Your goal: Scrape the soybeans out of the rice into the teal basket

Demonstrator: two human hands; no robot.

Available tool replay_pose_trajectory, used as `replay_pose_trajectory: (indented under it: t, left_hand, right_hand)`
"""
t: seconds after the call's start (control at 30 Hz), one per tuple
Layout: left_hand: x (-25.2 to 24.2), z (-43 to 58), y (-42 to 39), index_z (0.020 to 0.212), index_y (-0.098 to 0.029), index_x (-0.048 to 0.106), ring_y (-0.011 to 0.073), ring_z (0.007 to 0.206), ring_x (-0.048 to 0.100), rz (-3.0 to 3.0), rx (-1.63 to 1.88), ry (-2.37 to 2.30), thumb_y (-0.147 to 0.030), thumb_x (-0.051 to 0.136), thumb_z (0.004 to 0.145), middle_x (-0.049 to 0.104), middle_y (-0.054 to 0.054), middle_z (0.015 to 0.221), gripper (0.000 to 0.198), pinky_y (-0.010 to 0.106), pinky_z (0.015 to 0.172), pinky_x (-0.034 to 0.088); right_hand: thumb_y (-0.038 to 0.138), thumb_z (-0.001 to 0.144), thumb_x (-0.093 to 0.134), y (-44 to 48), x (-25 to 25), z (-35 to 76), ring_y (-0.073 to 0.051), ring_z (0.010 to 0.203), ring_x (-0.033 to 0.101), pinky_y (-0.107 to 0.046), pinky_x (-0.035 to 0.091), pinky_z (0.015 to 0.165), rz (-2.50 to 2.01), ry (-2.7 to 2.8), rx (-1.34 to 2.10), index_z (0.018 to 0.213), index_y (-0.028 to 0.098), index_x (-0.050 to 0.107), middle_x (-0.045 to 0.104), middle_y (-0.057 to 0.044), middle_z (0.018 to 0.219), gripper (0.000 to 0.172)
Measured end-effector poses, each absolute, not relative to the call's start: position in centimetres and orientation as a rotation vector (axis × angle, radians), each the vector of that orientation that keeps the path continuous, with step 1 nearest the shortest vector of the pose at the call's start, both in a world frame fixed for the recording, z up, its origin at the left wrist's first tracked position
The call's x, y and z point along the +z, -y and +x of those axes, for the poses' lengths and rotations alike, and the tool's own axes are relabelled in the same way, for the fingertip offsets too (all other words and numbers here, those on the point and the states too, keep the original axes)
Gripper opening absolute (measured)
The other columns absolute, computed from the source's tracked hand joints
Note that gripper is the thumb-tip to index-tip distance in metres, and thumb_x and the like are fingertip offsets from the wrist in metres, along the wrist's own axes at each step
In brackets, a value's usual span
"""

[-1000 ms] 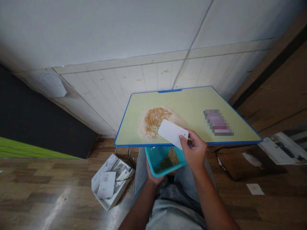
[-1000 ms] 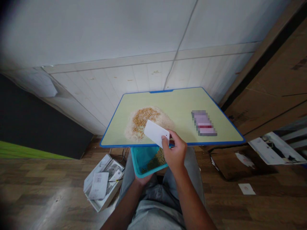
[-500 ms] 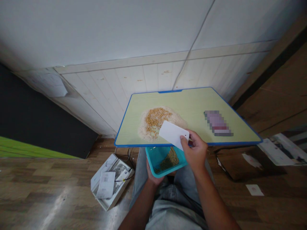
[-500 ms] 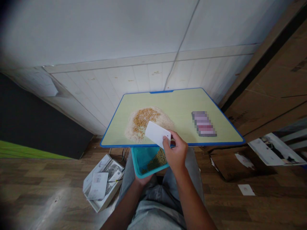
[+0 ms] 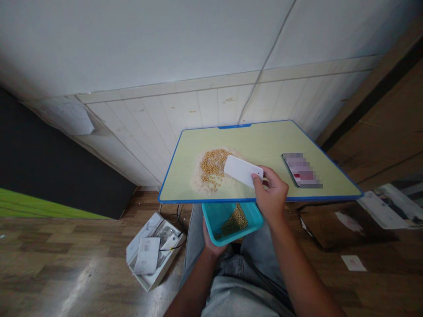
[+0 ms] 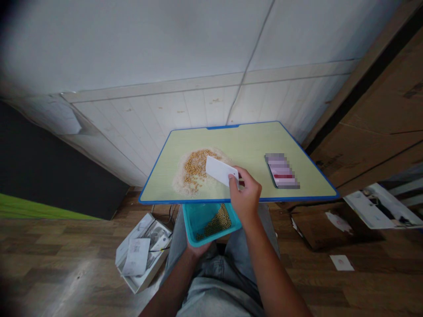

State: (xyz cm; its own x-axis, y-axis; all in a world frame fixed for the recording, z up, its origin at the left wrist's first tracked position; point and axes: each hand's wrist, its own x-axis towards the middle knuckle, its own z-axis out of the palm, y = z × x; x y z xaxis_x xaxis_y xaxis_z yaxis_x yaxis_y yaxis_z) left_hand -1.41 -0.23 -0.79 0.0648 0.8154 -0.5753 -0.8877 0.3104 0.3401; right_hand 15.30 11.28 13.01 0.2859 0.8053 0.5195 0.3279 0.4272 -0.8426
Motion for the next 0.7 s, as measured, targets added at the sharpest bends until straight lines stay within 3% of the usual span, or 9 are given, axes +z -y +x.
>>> replay_pose_trajectory:
  t: [0.2,0.37,0.57,0.7]
  left_hand:
    - [-1.3,-1.3,0.3,0.133,-0.032,0.084,0.0473,0.167,0.061,-0.067,1.288,-0.771,-0.071,0.072,0.095,0.091,0.010,0.143,0.056,0.070,0.146,0.040]
    - [-0.6,-1.2,0.2,0.136,-0.031,0.082,0.0476,0.171,0.056,-0.079,1.281,-0.771,-0.069,0.076,0.092,0.089,0.012,0.148,0.059,0.071,0.145,0.040]
    - [0.7,-1.0,-0.1,0.142,-0.031,0.082,0.0482,0.172,0.054,-0.034,1.290,-0.730,-0.066,0.075,0.095,0.085,0.012,0.155,0.059,0.072,0.146,0.038]
    - [-0.3,-1.0,0.0,0.133,-0.030,0.084,0.0482,0.171,0.055,-0.064,1.299,-0.746,-0.070,0.077,0.091,0.087,0.011,0.152,0.058,0.069,0.143,0.043]
  right_hand:
    - [0.039,0.099,0.073,-13.7,13.9,15.3,-0.030,0.092,0.085,-0.041,0.071,0.083,-1.096,1.369,0.422,0.111,0.023,0.088,0.091,-0.008,0.103,0.025]
    - [0.040,0.100,0.071,-14.7,13.9,15.0,-0.032,0.095,0.086,-0.043,0.071,0.088,-1.067,1.458,0.416,0.110,0.024,0.089,0.093,-0.009,0.106,0.026]
    - [0.035,0.099,0.071,-14.3,14.2,14.9,-0.031,0.096,0.087,-0.041,0.070,0.086,-0.999,1.508,0.460,0.109,0.025,0.090,0.093,-0.008,0.105,0.024]
    - [0.036,0.099,0.071,-14.6,14.3,15.0,-0.031,0.096,0.087,-0.042,0.070,0.087,-1.003,1.485,0.411,0.110,0.024,0.091,0.094,-0.009,0.106,0.026]
